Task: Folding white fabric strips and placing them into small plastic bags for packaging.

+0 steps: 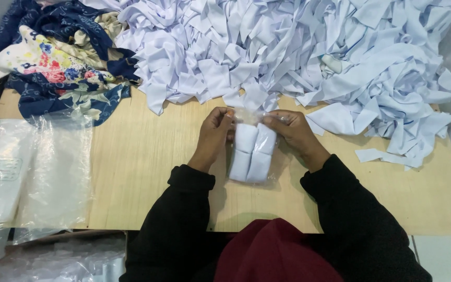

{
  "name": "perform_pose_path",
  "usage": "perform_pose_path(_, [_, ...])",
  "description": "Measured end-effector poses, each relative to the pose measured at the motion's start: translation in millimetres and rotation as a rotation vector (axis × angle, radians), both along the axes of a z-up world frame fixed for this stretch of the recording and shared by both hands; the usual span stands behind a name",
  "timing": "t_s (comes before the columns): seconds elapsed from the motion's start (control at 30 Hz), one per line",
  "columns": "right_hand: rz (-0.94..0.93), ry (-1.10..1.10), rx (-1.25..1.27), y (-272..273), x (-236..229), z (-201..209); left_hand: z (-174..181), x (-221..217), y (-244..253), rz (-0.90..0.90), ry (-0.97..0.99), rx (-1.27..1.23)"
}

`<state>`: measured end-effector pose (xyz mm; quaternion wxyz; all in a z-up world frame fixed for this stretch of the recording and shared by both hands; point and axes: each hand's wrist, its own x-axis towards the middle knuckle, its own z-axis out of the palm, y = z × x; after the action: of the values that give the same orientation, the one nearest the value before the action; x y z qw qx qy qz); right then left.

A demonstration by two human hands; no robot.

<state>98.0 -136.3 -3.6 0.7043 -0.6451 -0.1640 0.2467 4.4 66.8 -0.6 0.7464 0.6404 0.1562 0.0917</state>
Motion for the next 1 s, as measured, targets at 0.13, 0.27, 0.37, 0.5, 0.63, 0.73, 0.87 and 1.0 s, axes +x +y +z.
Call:
perform_pose_path(0.13, [-0.199,0.03,0.157,-4.1,15.1,-6.3,7.7,-5.8,6.3,-0.2,0.159,0.042])
perform_pose_path(0.27, [-0.354,0.089,0.22,-10.0,28.7,-16.3,-9.8,-1.8,5.0,-0.301,0.068,-0.074])
perform_pose_path(0.37, [-0.381,0.094,0.201,-9.4,29.3,-19.7,2.5,-5.8,7.7,-0.29,0.028,-0.142])
perform_pose_path(0.5, [-0.363,0.077,0.157,-6.5,26.5,-18.8,-12.8,-1.0,12.1,-0.217,0.011,-0.096])
perform_pose_path(0.63, [-0.344,0.03,0.165,-9.7,32.0,-29.8,-7.5,-7.4,4.8,-0.071,0.016,-0.237])
perform_pose_path(0.73, [-0.325,0.005,0.17,-11.2,25.1,-27.0,-12.7,-21.1,-5.5,0.028,-0.065,-0.328])
perform_pose_path(0.87, [-0.3,-0.005,-0.014,-6.5,-10.4,-0.2,-3.5,-63.6,-22.8,0.132,-0.107,-0.576])
perform_pose_path(1.0, [-0.16,-0.054,-0.289,5.5,-67.3,25.1,-21.8,-119.5,-29.9,0.259,-0.112,-0.584])
